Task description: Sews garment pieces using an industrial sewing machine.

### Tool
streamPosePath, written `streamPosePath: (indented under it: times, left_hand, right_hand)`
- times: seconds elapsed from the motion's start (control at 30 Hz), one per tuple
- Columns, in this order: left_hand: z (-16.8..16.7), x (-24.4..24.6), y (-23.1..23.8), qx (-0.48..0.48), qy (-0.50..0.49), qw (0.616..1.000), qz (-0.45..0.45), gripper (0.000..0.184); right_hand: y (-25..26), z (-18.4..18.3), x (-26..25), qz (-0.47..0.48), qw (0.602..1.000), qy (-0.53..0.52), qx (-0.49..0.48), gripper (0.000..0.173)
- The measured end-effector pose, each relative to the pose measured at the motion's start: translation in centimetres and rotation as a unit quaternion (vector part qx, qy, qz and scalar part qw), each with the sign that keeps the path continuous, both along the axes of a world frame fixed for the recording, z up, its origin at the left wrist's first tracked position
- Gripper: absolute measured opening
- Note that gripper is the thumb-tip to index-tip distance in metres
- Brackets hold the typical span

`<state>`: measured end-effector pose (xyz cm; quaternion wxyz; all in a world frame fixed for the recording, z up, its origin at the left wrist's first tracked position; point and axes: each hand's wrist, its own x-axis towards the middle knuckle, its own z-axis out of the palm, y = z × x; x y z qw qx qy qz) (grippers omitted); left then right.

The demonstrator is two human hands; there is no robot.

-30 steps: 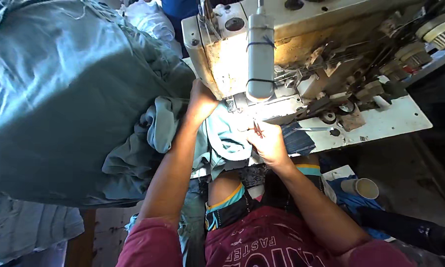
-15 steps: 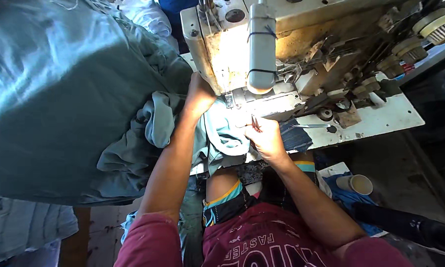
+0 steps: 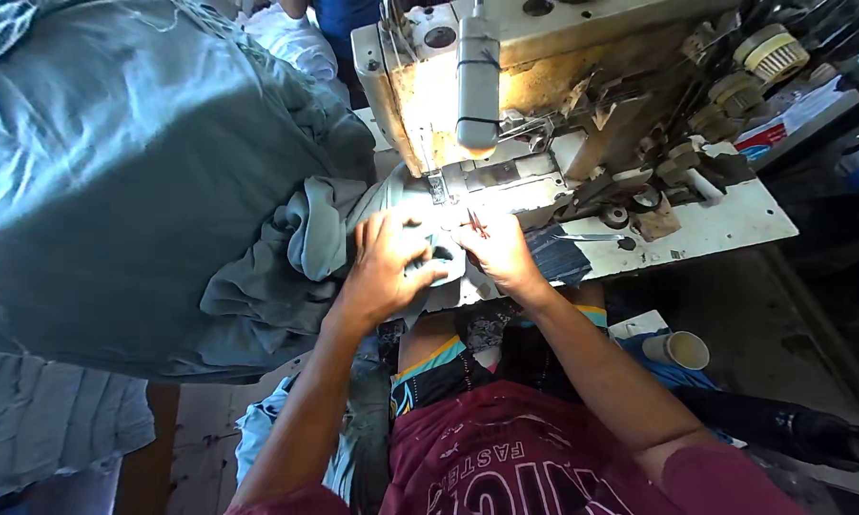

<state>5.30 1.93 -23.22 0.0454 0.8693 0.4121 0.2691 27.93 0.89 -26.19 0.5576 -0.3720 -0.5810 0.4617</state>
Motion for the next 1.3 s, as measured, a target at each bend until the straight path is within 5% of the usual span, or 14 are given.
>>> streamPosePath:
  times: [0.07,0.23,0.37,0.5,0.63,0.77,0.87,1.03,1.3]
  left_hand:
    - [0.1,-2.6,-2.5,-0.015,0.062,0.998,0.012,0.042]
    - [5.2,-7.4,-6.4,0.043,-0.016,0.997,0.066,0.033]
    - [7.1,-5.3,-8.2,0.071,-0.05,0.996,-0.005,0.03]
    - [6.0,-3.0,-7.7,0.047,-0.133,0.983,-0.119,0.021]
    - [2.0,-0.3,-6.5,0.069,-0.197,0.972,-0.109,0.022]
    - [-3.9,2.0,-4.0,0.17,-0.06,0.984,-0.014,0.054]
    - [-6.3,1.9,-1.8,0.203,0.015,0.979,-0.004,0.051]
    - [-3.5,1.6,-1.6,0.194,0.049,0.98,-0.021,0.014]
    - [-0.2,2.1,-2.2,0.147,0.145,0.978,-0.018,0.012]
  right_hand:
    - [-0.1,0.4,0.7,0.002,0.999,-0.044,0.005,0.012]
    - [0.6,1.3,1.4,-0.089,0.965,-0.211,0.13,0.021]
    - [2.2,2.9,0.6,0.017,0.952,-0.219,0.214,0.024]
    - [1.3,2.4,1.7,0.168,0.955,-0.152,0.191,0.013]
    - [-2.3,1.3,2.3,0.126,0.952,-0.214,0.18,0.011]
    - [-5.1,-1.6,2.3,0.038,0.977,-0.176,0.117,0.012]
    - [-5.6,-2.3,2.1,0.004,0.985,-0.145,0.099,0.01]
    - [-6.1,-2.3,2.1,-0.006,0.991,-0.111,0.069,0.01]
    - [-5.7,-2.2,1.9,-0.004,0.999,-0.048,0.018,0.007]
